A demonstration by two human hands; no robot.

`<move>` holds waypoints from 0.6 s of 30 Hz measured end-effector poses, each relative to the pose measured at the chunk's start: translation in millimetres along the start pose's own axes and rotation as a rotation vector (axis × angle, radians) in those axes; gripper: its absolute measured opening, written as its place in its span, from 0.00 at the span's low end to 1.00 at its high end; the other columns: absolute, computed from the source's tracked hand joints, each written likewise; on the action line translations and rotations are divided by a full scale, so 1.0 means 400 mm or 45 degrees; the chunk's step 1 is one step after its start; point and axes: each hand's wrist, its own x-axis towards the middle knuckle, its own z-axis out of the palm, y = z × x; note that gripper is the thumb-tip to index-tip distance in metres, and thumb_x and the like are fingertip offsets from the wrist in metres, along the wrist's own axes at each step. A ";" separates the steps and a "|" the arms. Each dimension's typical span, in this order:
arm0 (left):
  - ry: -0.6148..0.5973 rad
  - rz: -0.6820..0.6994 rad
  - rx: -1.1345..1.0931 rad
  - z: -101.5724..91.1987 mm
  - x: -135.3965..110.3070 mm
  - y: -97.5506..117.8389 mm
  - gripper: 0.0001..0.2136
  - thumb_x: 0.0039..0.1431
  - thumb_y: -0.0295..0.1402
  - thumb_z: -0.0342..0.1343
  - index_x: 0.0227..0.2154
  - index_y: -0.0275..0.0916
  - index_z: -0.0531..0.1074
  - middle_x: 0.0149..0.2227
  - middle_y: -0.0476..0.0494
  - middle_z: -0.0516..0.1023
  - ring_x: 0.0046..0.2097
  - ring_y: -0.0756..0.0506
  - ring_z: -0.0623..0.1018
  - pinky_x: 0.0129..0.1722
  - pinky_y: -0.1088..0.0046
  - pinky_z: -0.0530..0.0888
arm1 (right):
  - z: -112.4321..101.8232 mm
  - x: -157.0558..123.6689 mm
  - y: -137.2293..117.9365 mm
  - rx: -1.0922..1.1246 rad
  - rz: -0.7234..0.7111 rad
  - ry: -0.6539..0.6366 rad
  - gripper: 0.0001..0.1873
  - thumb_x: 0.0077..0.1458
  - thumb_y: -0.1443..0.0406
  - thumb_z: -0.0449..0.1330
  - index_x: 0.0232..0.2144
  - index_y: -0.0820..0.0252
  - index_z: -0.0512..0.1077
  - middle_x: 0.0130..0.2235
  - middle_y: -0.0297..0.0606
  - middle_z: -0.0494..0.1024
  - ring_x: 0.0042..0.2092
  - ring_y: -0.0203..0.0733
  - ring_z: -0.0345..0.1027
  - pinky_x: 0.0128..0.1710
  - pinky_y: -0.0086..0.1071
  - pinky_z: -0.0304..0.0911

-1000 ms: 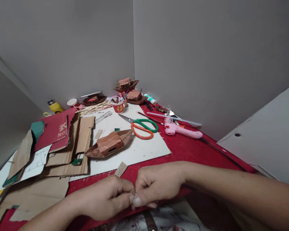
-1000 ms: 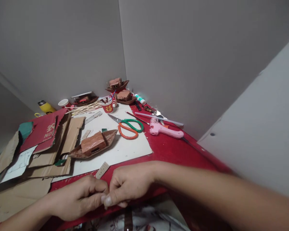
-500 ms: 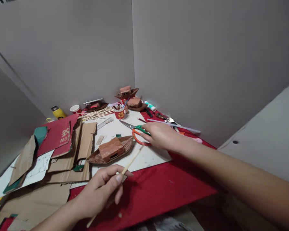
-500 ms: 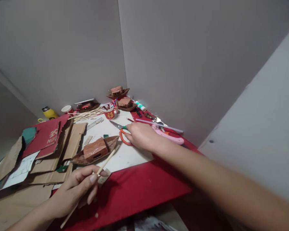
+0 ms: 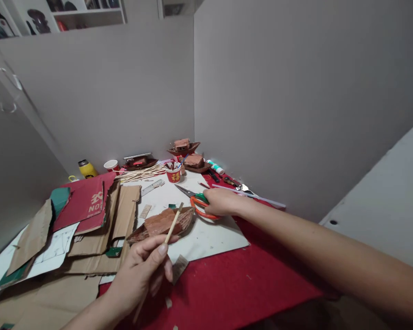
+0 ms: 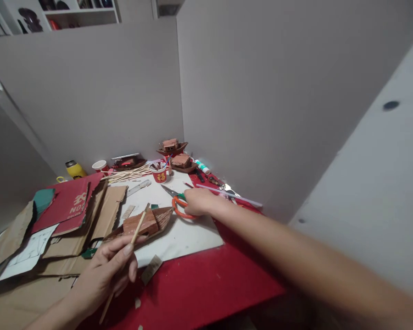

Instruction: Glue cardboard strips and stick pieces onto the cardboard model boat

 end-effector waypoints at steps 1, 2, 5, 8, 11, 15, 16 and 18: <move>-0.006 0.011 -0.026 -0.003 0.003 -0.001 0.20 0.58 0.45 0.59 0.46 0.34 0.73 0.21 0.48 0.76 0.14 0.57 0.60 0.14 0.81 0.54 | -0.004 -0.001 0.001 0.018 0.000 -0.004 0.14 0.62 0.60 0.58 0.47 0.63 0.70 0.47 0.41 0.74 0.43 0.43 0.72 0.42 0.41 0.70; -0.024 0.021 -0.057 -0.007 0.007 -0.001 0.20 0.58 0.44 0.59 0.46 0.34 0.73 0.23 0.45 0.79 0.14 0.57 0.63 0.15 0.81 0.56 | -0.009 -0.005 0.001 0.042 -0.004 -0.005 0.14 0.62 0.59 0.58 0.45 0.63 0.71 0.45 0.40 0.75 0.41 0.41 0.72 0.41 0.40 0.70; -0.092 0.029 -0.185 -0.014 0.015 0.003 0.16 0.58 0.43 0.59 0.41 0.35 0.72 0.27 0.40 0.83 0.16 0.54 0.70 0.15 0.81 0.61 | -0.018 -0.029 0.005 0.138 -0.039 0.039 0.13 0.60 0.58 0.59 0.37 0.63 0.72 0.36 0.37 0.75 0.35 0.39 0.70 0.34 0.34 0.67; -0.113 0.034 -0.300 -0.017 0.018 0.013 0.14 0.58 0.43 0.59 0.36 0.36 0.70 0.28 0.39 0.83 0.17 0.53 0.69 0.14 0.81 0.62 | -0.013 -0.068 0.015 0.256 -0.091 0.133 0.12 0.54 0.58 0.59 0.30 0.62 0.70 0.32 0.40 0.75 0.32 0.42 0.68 0.29 0.32 0.60; -0.128 0.041 -0.340 -0.021 0.017 0.024 0.14 0.57 0.42 0.60 0.34 0.35 0.69 0.28 0.38 0.83 0.19 0.53 0.69 0.17 0.82 0.63 | 0.007 -0.113 0.028 0.385 -0.148 0.201 0.11 0.51 0.57 0.56 0.32 0.60 0.66 0.33 0.41 0.74 0.34 0.43 0.67 0.29 0.32 0.58; -0.211 0.024 -0.367 -0.032 0.021 0.028 0.13 0.57 0.40 0.61 0.35 0.36 0.68 0.30 0.39 0.83 0.20 0.53 0.70 0.17 0.82 0.63 | 0.036 -0.159 0.044 0.934 -0.209 0.265 0.14 0.46 0.56 0.57 0.33 0.56 0.62 0.27 0.34 0.69 0.29 0.42 0.64 0.28 0.32 0.59; -0.225 0.020 -0.367 -0.034 0.022 0.028 0.13 0.57 0.40 0.61 0.35 0.36 0.68 0.30 0.39 0.83 0.20 0.53 0.71 0.17 0.82 0.63 | 0.039 -0.165 0.045 1.049 -0.192 0.300 0.16 0.44 0.55 0.59 0.33 0.55 0.63 0.26 0.33 0.68 0.27 0.41 0.62 0.26 0.32 0.58; -0.233 0.016 -0.366 -0.038 0.025 0.027 0.13 0.56 0.40 0.61 0.36 0.36 0.68 0.30 0.40 0.82 0.20 0.52 0.73 0.16 0.82 0.65 | 0.041 -0.175 0.041 1.196 -0.152 0.360 0.21 0.39 0.53 0.65 0.33 0.54 0.63 0.26 0.32 0.66 0.26 0.39 0.58 0.24 0.31 0.56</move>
